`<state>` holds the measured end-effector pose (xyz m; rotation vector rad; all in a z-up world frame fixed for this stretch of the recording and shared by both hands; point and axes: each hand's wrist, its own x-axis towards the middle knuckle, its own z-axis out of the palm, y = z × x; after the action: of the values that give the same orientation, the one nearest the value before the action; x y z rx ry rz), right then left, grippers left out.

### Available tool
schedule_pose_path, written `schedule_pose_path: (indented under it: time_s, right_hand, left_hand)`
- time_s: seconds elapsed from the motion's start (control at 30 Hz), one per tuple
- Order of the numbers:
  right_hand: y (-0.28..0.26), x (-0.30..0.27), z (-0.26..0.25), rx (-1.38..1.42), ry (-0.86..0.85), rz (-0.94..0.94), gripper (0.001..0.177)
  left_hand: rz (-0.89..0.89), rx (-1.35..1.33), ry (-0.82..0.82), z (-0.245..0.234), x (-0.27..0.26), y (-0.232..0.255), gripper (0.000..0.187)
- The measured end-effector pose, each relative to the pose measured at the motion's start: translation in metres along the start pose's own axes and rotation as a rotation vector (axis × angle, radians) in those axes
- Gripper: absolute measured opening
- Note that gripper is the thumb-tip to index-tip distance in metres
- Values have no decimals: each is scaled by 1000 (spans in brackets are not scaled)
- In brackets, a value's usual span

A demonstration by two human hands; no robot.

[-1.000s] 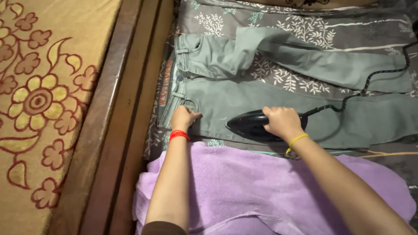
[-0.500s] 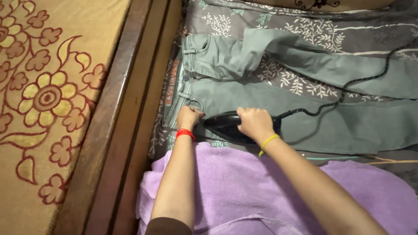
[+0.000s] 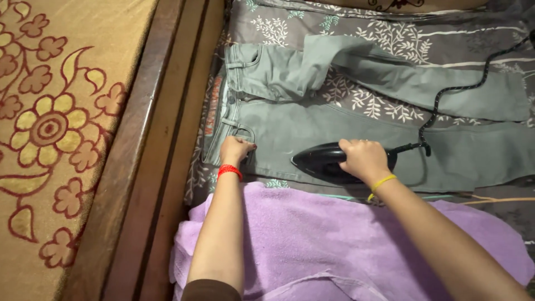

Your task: Ironing a pair of gray pants on a bed.

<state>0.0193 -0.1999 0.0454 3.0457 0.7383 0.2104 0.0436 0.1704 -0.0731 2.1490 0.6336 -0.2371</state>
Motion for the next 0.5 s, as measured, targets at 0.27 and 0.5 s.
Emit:
schedule_pose_path:
  time_s: [0.27,0.5]
  right_hand:
    - [-55,25,-12,77,-15,-47,28]
    - [-93,47,0,62,-8,-55,20]
  left_hand:
    - [-22,-81,49,10,16,-10,27]
    - [-17,-338,67,23,29,-38,15]
